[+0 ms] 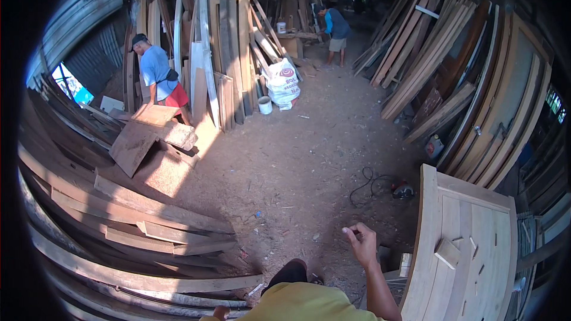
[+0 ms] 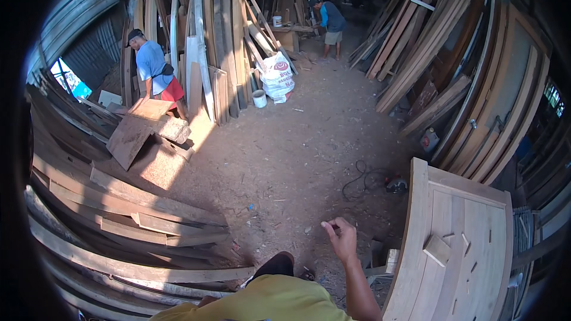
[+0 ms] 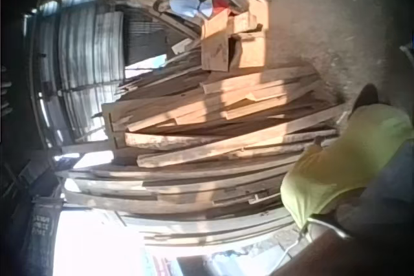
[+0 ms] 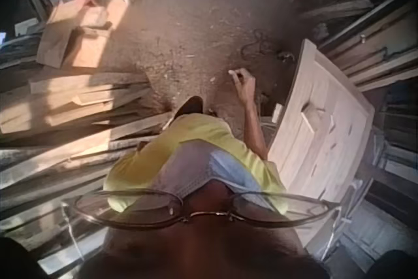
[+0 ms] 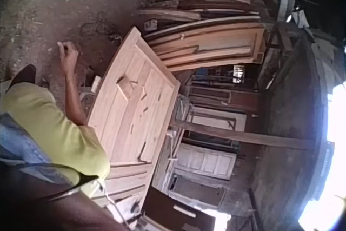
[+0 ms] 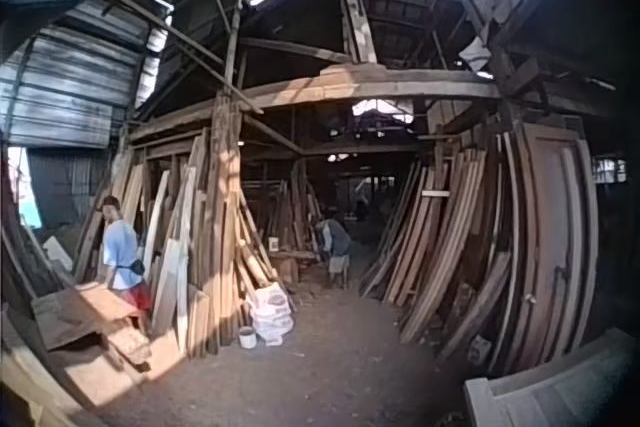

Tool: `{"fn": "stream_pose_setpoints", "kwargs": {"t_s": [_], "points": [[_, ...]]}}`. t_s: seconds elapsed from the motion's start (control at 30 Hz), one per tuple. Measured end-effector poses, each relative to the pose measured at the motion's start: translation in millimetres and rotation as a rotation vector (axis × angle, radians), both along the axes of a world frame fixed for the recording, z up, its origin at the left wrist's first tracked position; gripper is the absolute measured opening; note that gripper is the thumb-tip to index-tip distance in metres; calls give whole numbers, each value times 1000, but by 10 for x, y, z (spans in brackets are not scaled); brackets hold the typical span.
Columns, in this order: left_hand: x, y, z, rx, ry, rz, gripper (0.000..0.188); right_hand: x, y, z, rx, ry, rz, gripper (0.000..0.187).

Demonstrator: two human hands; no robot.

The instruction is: The person drills holes into a wooden board using a power drill and then hammers wooden dowels into the holes. They use a long red metal clamp to hold the pieces in place and subsequently use a hammer and a wooden block to further secure components of the door assembly.

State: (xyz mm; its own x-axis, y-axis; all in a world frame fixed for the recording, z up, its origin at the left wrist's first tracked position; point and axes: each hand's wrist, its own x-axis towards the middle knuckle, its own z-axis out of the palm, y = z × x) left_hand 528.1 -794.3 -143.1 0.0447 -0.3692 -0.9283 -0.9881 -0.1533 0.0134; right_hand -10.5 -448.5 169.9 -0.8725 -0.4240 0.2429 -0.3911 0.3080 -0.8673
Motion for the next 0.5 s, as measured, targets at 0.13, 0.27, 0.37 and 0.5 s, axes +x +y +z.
{"fn": "stream_pose_setpoints", "kwargs": {"t_s": [0.13, 0.27, 0.37, 0.5], "points": [[-758, 40, -131, 86, 78, -8, 45, -969, -740, 5, 189, -117, 319, 24], [-2233, -264, -382, 127, 201, -144, 44, -2182, -1156, -1067, 541, -210, 391, 31], [-3834, -869, -506, 109, 307, -350, 44, -2988, -907, -2642, 750, -232, 221, 32], [-5955, -2263, -555, -145, 352, -1063, 44, -3258, -161, -3748, 704, -1099, -151, 34]]}}
